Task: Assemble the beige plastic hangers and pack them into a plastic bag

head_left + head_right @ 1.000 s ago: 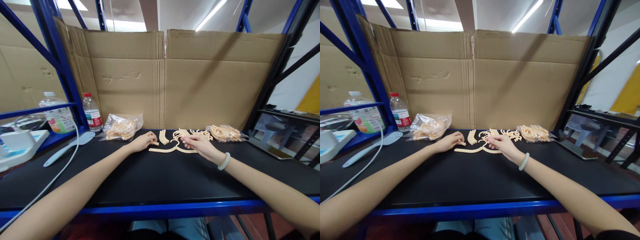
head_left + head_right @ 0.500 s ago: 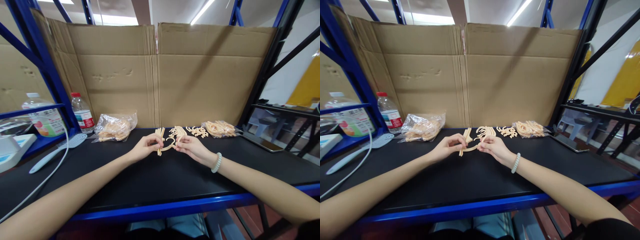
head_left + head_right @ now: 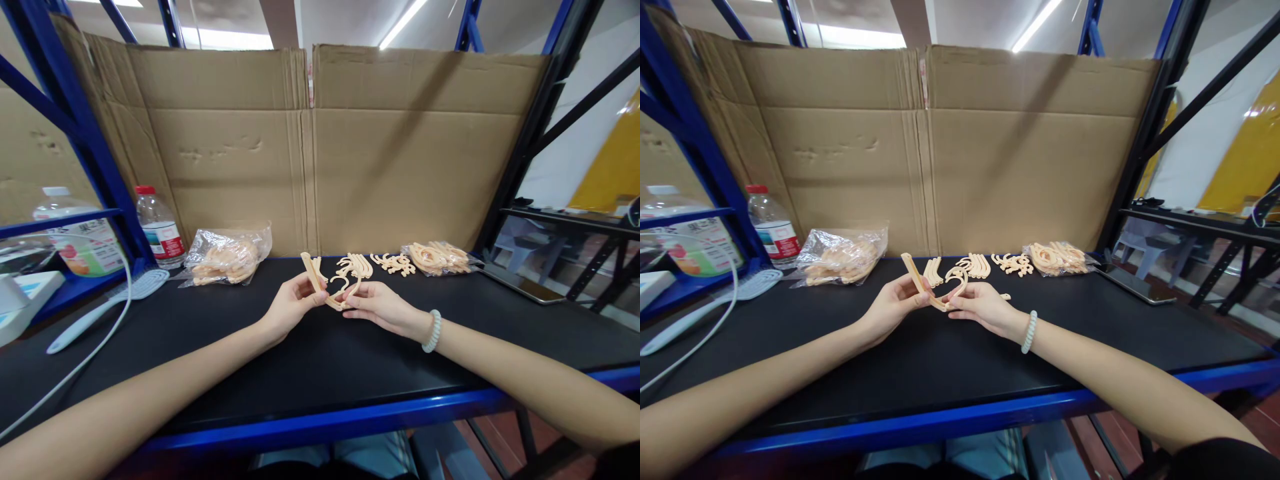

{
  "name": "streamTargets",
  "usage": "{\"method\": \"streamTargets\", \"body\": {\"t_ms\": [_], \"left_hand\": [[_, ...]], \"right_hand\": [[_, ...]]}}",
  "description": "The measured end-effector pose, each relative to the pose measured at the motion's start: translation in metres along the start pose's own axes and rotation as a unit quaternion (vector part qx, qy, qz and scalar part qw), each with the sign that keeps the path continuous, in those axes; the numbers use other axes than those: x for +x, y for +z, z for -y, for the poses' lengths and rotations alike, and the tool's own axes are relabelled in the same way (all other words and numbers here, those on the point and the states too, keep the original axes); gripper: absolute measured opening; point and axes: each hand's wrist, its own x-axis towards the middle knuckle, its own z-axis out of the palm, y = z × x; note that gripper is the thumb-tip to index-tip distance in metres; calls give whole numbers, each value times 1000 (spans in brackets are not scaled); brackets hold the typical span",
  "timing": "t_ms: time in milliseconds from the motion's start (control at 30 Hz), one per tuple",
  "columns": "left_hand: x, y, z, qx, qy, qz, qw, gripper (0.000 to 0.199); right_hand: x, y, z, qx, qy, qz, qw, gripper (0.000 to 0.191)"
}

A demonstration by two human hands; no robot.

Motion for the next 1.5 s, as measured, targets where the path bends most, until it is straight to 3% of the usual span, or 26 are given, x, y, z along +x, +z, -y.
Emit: {"method": "streamTargets", "body": {"t_ms": [267,600,800,1067,1500], "left_hand": [[-3,2,5,48,21,-5,999,28],[-7,3,5,113,73,15,991,23],[-7,4,5,104,68,30,992,26],[-6,3,10,73,59,37,995,25],[-11,13,0,117,31,-13,993,27]], "right_hand": [[-1,0,1,7,19,31,999,29],[0,0,2,-7,16,11,1000,29],[-2,1,4,-9,18,11,1000,29],[-1,2,-1,-47,-31,-12,998,33],[2,9,-10,-110,-104,-60,987,25]]}}
